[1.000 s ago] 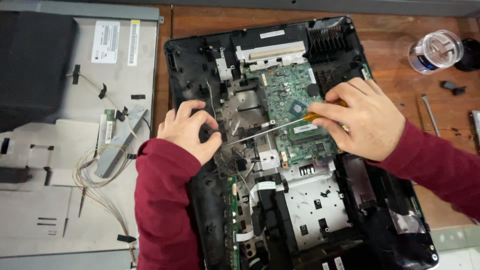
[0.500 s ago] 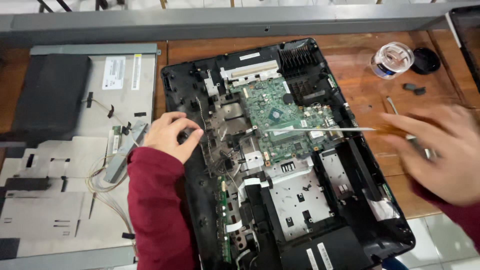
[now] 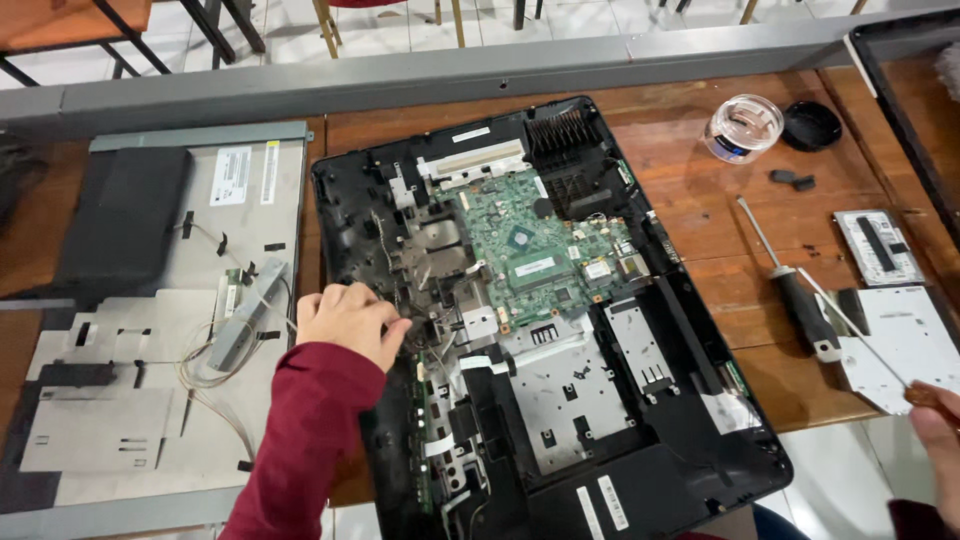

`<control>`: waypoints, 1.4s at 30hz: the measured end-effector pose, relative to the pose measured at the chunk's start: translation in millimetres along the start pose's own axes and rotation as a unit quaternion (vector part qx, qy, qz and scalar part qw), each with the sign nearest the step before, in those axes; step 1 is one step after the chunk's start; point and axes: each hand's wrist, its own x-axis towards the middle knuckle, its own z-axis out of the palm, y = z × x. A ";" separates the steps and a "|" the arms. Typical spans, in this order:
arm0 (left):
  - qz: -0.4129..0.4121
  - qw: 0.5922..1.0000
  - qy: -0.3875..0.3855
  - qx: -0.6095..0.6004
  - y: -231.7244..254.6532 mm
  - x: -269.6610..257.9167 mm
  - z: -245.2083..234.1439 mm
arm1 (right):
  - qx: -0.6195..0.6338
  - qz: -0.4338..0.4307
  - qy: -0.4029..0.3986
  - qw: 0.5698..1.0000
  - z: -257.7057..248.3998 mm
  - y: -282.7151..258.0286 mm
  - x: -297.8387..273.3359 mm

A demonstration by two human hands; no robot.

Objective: The person uses a screwdriver to remove screws from the internal components of an open electronic device. They manipulate wires and circuit boards while working on the device's interior.

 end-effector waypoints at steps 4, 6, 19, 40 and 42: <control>-0.017 0.998 0.031 -0.060 -3.4 2.9 -0.9 | 0.019 0.019 0.022 0.999 12.6 -95.1 -12.5; -0.036 0.992 0.019 -0.116 -9.5 7.9 5.9 | 0.037 -0.044 0.037 0.998 16.1 -113.0 -11.6; -0.123 0.940 -0.065 -0.313 42.8 -5.7 -100.6 | 0.050 -0.013 0.037 0.998 40.8 -153.4 -18.7; -0.103 0.953 -0.021 -0.284 37.2 105.3 -70.5 | 0.013 0.021 0.052 0.998 74.5 -136.1 -8.1; -0.125 0.960 -0.023 -0.249 38.7 105.6 -70.0 | 0.065 -0.026 0.073 0.995 84.3 -145.7 -5.1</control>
